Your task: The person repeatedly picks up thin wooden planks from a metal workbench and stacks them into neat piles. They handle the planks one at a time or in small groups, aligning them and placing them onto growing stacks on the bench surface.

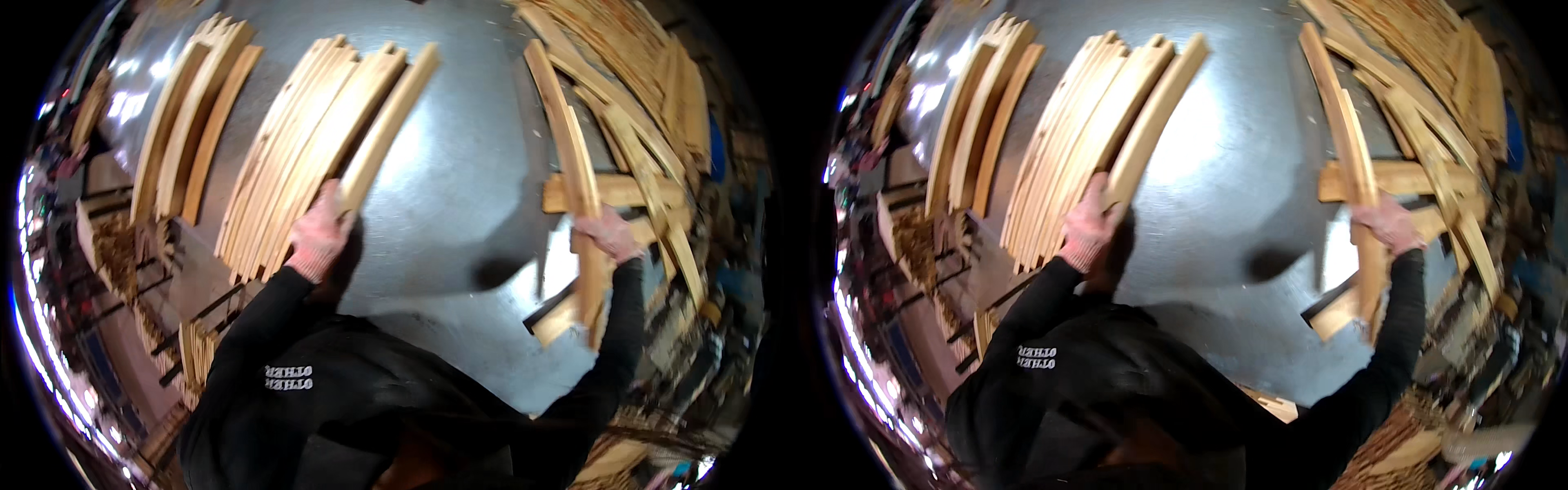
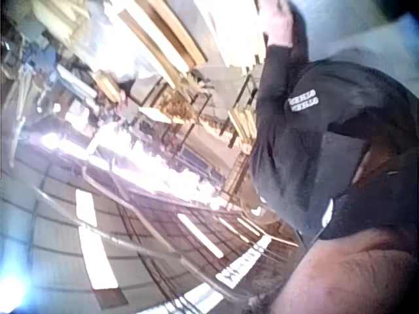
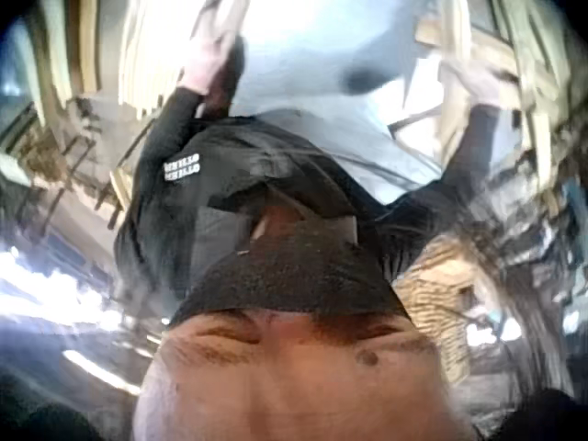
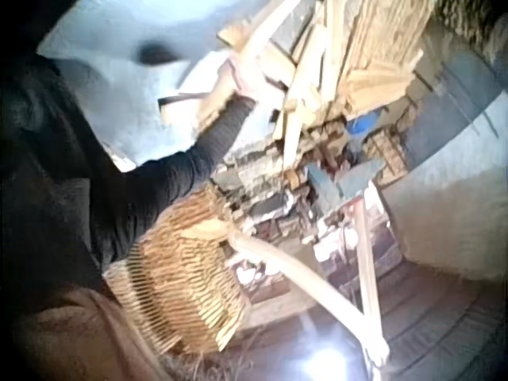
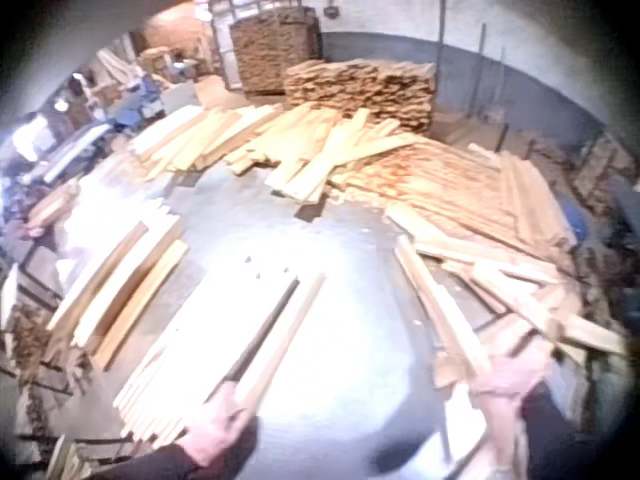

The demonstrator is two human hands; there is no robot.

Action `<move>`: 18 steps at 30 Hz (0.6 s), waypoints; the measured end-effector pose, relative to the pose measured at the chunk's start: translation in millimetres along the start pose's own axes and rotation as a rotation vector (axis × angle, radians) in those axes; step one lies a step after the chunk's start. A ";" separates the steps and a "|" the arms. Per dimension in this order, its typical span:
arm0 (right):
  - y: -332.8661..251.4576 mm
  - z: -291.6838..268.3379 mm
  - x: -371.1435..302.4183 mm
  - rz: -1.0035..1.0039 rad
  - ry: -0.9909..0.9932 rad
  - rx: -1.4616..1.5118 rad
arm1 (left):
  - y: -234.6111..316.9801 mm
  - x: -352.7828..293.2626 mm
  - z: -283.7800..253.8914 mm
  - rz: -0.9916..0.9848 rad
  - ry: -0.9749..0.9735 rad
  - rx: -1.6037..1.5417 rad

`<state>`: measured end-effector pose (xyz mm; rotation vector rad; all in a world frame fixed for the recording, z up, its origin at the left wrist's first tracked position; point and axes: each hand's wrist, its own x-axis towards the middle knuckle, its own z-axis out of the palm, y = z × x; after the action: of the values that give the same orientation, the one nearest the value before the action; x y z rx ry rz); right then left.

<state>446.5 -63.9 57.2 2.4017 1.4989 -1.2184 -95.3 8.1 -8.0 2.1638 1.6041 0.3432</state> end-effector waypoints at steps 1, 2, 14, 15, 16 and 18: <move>43.3 30.3 7.3 -0.332 0.029 -0.015 | -12.1 2.0 -3.0 0.070 0.038 0.143; 86.9 61.8 16.1 -0.669 0.062 -0.038 | -22.7 3.7 -3.7 0.133 0.083 0.290; -192.2 203.2 23.1 -0.122 -0.202 1.433 | 52.0 45.0 -8.3 -0.198 -0.515 -0.381; -201.0 205.1 22.6 -0.127 -0.060 1.512 | 41.7 34.9 -8.2 -0.131 -0.316 -0.101; -203.4 201.7 32.3 -0.083 0.016 1.103 | 23.1 27.9 -7.5 -0.087 -0.306 -0.133; -218.5 207.9 43.8 -0.225 0.286 0.397 | 3.0 6.2 -27.7 -0.040 -0.221 -0.114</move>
<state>163.3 -6.5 -39.7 2.8256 1.7954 -1.3755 -102.9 18.5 17.5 2.0052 1.4660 0.1713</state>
